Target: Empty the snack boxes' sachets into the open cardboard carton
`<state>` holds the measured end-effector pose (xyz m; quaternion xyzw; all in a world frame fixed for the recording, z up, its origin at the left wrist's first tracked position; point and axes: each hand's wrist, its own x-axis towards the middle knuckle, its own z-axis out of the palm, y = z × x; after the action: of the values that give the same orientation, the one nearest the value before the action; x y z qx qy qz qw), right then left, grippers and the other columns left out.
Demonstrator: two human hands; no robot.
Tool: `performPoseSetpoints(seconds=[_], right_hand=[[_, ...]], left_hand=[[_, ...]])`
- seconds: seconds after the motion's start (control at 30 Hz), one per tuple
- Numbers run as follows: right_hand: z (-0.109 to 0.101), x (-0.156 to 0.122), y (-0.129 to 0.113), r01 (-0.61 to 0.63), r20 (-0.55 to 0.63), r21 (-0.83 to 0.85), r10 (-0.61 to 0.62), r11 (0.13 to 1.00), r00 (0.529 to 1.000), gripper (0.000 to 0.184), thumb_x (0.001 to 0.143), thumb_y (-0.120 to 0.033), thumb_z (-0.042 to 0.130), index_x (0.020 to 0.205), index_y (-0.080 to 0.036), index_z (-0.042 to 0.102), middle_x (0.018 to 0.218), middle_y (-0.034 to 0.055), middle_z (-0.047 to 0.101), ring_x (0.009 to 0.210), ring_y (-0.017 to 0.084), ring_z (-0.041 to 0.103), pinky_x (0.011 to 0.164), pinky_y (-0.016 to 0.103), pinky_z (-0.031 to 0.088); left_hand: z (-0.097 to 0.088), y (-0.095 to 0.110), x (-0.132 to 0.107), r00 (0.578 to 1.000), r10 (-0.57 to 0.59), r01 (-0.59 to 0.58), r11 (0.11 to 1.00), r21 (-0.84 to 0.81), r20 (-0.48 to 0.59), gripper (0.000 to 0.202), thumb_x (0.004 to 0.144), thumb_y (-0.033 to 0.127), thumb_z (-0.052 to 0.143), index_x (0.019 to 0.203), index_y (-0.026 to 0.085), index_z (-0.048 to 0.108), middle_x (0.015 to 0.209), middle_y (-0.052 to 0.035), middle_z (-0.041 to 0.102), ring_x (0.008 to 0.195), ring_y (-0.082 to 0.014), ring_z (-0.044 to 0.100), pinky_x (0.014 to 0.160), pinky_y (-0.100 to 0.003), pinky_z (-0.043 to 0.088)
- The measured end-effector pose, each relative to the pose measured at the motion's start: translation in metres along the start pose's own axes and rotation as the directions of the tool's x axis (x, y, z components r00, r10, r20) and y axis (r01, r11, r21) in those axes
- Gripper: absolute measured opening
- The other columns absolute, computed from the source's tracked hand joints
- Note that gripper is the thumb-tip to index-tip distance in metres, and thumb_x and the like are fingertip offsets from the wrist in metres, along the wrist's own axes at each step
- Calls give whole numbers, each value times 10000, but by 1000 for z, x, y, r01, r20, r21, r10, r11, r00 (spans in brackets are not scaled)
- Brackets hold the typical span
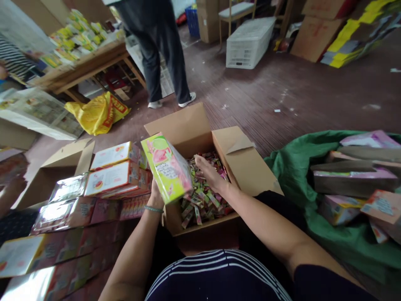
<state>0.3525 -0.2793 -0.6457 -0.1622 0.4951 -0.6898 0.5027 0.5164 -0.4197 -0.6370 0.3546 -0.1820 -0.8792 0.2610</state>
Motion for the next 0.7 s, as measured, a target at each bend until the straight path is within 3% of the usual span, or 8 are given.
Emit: performPoseSetpoints(seconds=[0.07,0.13,0.23,0.33,0.47,0.57,0.63,0.7], right_hand=[[3,-16,2,64,203,-49,-53,997,978,814,742,-855,674,1348,-323,564,1479,56,516,1309,276,521,974,393,523],[10,-29,9,157,287,-134,-114,978,951,991,719,-807,745,1503,-310,400,1540,99,444,1390,314,457,1114,481,449],[22,-37,19,295,103,-304,-277,906,955,1265,603,-664,903,1582,-268,205,1529,158,422,1397,349,444,1197,546,358],[20,-31,10,337,-27,-356,-370,871,929,1195,671,-563,878,1578,-236,173,1477,171,451,1350,335,487,1187,533,390],[-9,-18,-25,412,79,-334,-410,848,908,1073,740,-484,831,1577,-285,189,1448,123,493,1275,311,550,1130,526,463],[-27,-12,-45,424,236,-357,-359,832,903,1070,731,-462,848,1590,-298,231,1498,101,474,1309,322,529,1166,543,423],[-31,-10,-53,429,222,-389,-368,815,903,1069,737,-495,849,1599,-285,252,1460,97,520,1322,333,517,1200,561,371],[-31,-9,-59,462,161,-402,-436,790,886,1036,757,-551,832,1595,-281,287,1414,93,559,1327,341,508,1213,566,343]], left_hand=[[10,-1,0,986,85,-95,993,-65,-143,733,984,688,289,1435,175,555,1177,-148,742,1226,-346,644,1121,-567,454],[18,-8,-2,966,148,-170,981,-91,-209,801,969,733,233,1436,171,561,1241,-159,716,1243,-352,632,1104,-561,470],[27,-25,-7,964,193,-210,975,-76,-182,810,944,779,254,1362,195,627,1242,-142,714,1216,-343,647,1065,-527,510],[27,-26,-10,962,233,-238,971,-22,-142,755,938,779,319,1287,206,665,1210,-129,722,1195,-317,659,1014,-462,548],[20,6,-8,896,281,-250,959,131,-343,867,894,855,231,1202,176,673,1001,-143,733,1070,-313,704,891,-449,589],[18,20,-5,926,335,-309,937,163,-175,760,915,802,341,1212,184,670,1084,-143,732,1088,-295,701,929,-433,578],[20,16,-4,963,271,-265,951,159,-15,702,934,751,393,1250,188,666,1190,-147,719,1155,-296,678,983,-442,557],[22,7,-2,978,200,-207,962,176,57,713,946,745,368,1284,190,661,1235,-145,711,1215,-303,652,1019,-465,540]])
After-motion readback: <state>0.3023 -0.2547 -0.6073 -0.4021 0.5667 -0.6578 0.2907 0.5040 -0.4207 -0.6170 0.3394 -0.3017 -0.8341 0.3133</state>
